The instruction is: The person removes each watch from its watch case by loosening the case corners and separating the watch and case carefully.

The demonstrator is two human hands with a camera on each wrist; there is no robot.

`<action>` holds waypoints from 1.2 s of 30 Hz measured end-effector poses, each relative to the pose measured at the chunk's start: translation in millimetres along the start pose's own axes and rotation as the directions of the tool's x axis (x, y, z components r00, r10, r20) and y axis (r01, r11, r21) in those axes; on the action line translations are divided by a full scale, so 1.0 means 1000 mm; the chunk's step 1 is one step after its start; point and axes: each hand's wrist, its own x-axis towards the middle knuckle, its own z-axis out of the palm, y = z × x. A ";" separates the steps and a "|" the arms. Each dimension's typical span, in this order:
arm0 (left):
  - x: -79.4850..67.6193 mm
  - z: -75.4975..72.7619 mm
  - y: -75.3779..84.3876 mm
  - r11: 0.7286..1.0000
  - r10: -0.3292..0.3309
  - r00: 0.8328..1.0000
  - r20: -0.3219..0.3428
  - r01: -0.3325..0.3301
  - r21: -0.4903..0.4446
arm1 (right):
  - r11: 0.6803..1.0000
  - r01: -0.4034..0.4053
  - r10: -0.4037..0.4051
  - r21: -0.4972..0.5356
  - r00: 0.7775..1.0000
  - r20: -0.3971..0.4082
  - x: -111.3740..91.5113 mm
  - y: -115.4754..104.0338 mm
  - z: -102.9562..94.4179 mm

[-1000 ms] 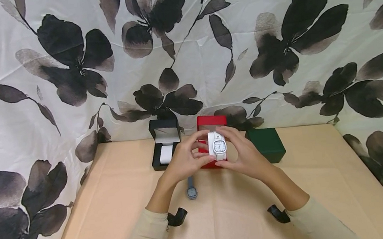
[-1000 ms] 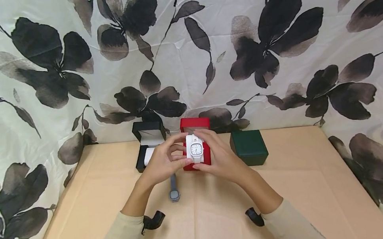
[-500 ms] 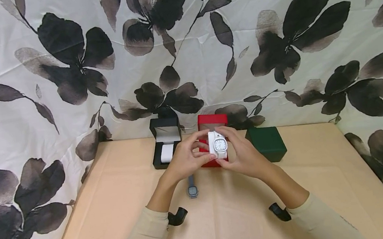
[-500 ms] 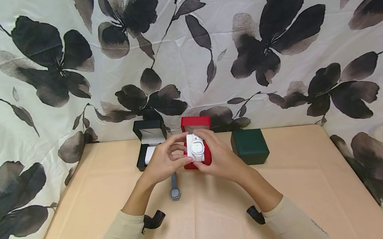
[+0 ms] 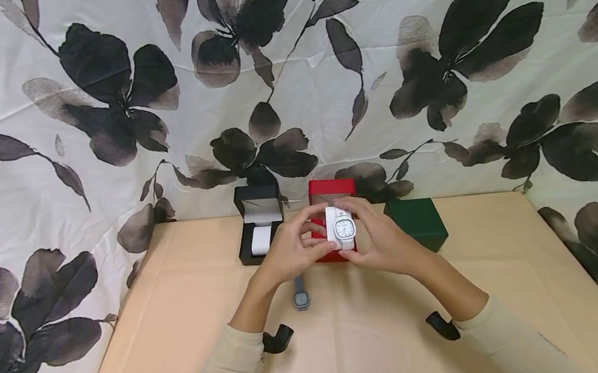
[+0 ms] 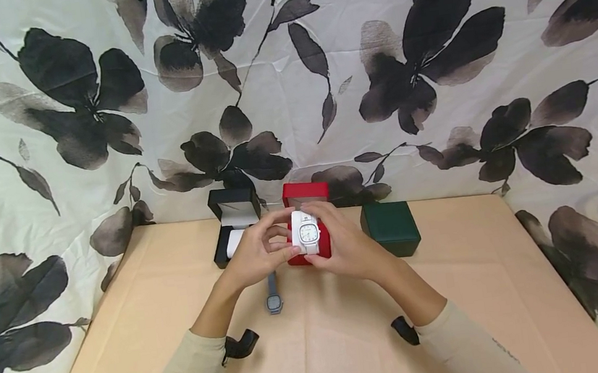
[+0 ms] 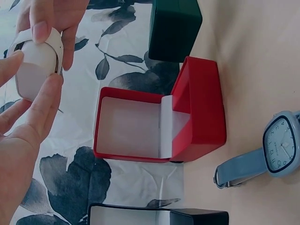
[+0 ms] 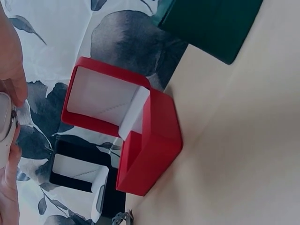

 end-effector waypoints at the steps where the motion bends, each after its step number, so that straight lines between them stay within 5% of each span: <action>1: 0.000 0.000 0.001 1.000 0.002 1.000 -0.001 -0.002 -0.003 | 1.000 0.004 -0.004 0.000 1.000 0.003 0.001 0.001 -0.001; 17: 0.002 0.000 0.001 0.999 0.002 1.000 -0.010 -0.002 -0.040 | 0.991 0.100 -0.097 -0.088 0.995 0.031 0.007 0.005 -0.010; 36: 0.002 0.000 -0.003 0.999 -0.009 1.000 -0.020 0.008 -0.049 | 0.993 0.075 -0.075 -0.093 0.997 0.009 0.004 0.008 -0.003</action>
